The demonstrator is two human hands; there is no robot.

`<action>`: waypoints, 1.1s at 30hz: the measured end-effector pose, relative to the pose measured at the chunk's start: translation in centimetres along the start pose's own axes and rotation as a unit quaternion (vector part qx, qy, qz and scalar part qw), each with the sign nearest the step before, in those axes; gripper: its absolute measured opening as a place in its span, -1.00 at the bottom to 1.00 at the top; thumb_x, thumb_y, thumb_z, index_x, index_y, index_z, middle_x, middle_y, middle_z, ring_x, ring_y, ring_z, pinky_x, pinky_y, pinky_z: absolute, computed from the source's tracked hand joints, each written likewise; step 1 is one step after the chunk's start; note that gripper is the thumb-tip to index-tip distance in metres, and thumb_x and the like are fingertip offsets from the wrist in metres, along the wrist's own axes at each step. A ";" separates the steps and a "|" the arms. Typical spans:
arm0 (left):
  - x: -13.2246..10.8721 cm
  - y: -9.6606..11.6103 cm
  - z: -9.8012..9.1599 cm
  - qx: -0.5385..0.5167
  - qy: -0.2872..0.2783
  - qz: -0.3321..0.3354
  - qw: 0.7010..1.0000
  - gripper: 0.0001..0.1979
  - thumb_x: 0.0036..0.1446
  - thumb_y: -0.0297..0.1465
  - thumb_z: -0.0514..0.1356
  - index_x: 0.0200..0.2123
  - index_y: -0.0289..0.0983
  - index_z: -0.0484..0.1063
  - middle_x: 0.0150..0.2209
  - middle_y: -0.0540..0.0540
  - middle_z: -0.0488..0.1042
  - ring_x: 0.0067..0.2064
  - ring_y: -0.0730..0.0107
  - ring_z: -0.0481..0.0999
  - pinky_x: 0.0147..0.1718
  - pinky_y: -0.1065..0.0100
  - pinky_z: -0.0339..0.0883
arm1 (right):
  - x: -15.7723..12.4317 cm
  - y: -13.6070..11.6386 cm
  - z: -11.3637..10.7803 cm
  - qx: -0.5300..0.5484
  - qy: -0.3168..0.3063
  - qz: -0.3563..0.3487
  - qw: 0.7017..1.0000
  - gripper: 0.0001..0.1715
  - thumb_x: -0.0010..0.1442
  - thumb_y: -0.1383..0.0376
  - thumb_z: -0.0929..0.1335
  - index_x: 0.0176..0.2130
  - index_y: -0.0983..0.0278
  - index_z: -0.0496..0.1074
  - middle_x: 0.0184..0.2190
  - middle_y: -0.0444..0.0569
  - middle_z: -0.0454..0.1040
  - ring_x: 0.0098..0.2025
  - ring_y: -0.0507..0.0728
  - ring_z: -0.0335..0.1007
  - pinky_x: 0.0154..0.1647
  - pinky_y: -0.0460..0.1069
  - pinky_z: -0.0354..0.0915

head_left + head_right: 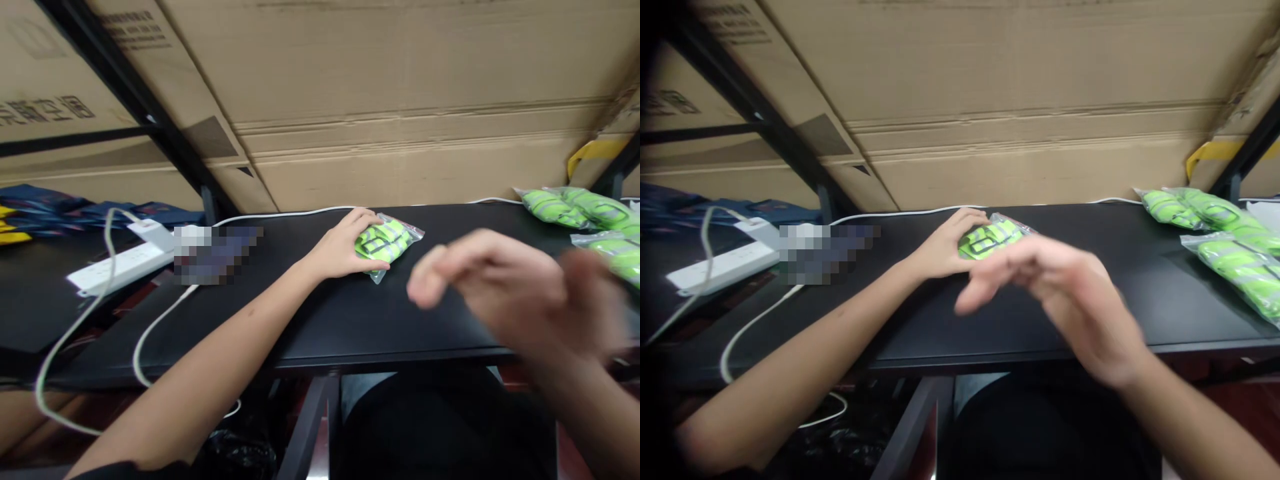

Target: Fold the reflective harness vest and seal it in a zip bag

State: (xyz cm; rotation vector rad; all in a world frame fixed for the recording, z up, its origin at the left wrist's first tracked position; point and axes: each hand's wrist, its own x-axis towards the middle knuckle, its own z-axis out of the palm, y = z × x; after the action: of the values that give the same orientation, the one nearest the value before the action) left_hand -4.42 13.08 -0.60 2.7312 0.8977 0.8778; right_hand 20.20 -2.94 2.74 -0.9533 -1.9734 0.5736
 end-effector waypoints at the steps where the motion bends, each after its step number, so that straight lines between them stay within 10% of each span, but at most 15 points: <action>1: 0.0 -0.1 0.1 0.024 -0.013 -0.034 0.999 -0.16 -0.10 0.10 0.37 0.14 -0.26 0.33 0.15 -0.29 0.39 0.20 -0.06 0.38 0.18 0.00 0.29 | 2.2 1.2 -0.6 0.002 0.005 0.004 1.000 -0.55 0.28 -0.05 0.29 0.03 0.11 0.46 -0.09 0.03 0.56 -0.03 0.28 0.47 -0.02 0.18 0.37; 5: 0.1 -0.5 0.2 0.039 -0.086 -0.153 0.984 -0.02 -0.11 0.18 0.31 0.27 -0.25 0.21 0.23 -0.31 0.35 0.22 -0.17 0.37 0.17 -0.09 0.27 | 10.5 8.3 -1.4 -0.032 -0.003 0.197 0.980 -0.67 0.18 0.02 0.40 -0.23 0.23 0.50 -0.20 0.02 0.56 -0.17 0.18 0.43 -0.15 0.07 0.35; 11: -0.2 0.1 -0.5 -0.007 -0.093 -0.037 0.995 -0.09 -0.07 -0.10 0.37 0.31 -0.21 0.14 0.23 -0.22 0.35 0.19 -0.01 0.39 0.19 0.05 0.25 | 13.5 15.5 -0.3 0.097 -0.115 0.274 0.950 -0.48 0.08 0.00 0.46 -0.66 0.25 0.32 -0.76 -0.16 0.22 -0.70 -0.05 0.06 -0.68 -0.07 0.05; 17: -0.2 -0.3 0.3 0.150 -0.010 -0.065 0.987 -0.33 0.01 -0.43 0.23 0.24 -0.23 0.24 0.23 -0.26 0.30 0.23 -0.06 0.27 0.16 -0.03 0.23 | 11.6 14.8 -1.7 0.221 -0.138 0.247 0.933 -0.58 -0.01 -0.01 0.51 -0.46 0.30 0.51 -0.48 0.08 0.55 -0.49 0.10 0.47 -0.45 0.02 0.41; 22: 1.7 2.3 2.8 0.214 0.041 -0.104 0.971 -0.88 0.23 -0.43 0.08 -0.22 -0.31 0.39 -0.22 -0.17 0.45 -0.13 0.15 0.44 -0.10 0.16 0.36 | 9.0 14.6 0.1 0.260 -0.035 0.203 0.943 -0.54 0.07 -0.07 0.46 -0.44 0.27 0.45 -0.49 0.02 0.52 -0.47 0.08 0.47 -0.47 0.00 0.39; 28: 2.9 6.0 4.4 0.088 0.043 -0.125 0.987 -0.61 0.22 -0.04 0.19 -0.40 -0.23 0.29 -0.35 0.00 0.39 -0.34 0.36 0.39 -0.37 0.34 0.26 | 7.0 13.3 1.0 0.239 0.017 0.143 0.960 -0.54 0.13 -0.03 0.45 -0.52 0.25 0.40 -0.59 -0.15 0.37 -0.55 0.00 0.26 -0.46 -0.03 0.26; 33: 1.8 6.1 3.4 0.005 0.024 -0.102 0.995 -0.61 0.29 -0.14 0.15 -0.50 -0.24 0.26 -0.48 0.05 0.33 -0.44 0.45 0.32 -0.43 0.38 0.14 | 6.7 11.9 0.7 0.219 0.003 0.100 0.971 -0.60 0.13 0.00 0.45 -0.49 0.25 0.47 -0.49 -0.12 0.44 -0.38 0.07 0.33 -0.23 0.03 0.29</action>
State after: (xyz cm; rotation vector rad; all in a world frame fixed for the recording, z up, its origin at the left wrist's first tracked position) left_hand 1.72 9.32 -0.76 2.5781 1.1681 0.9027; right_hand 22.11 9.52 -2.44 -0.8715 -1.6543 1.0677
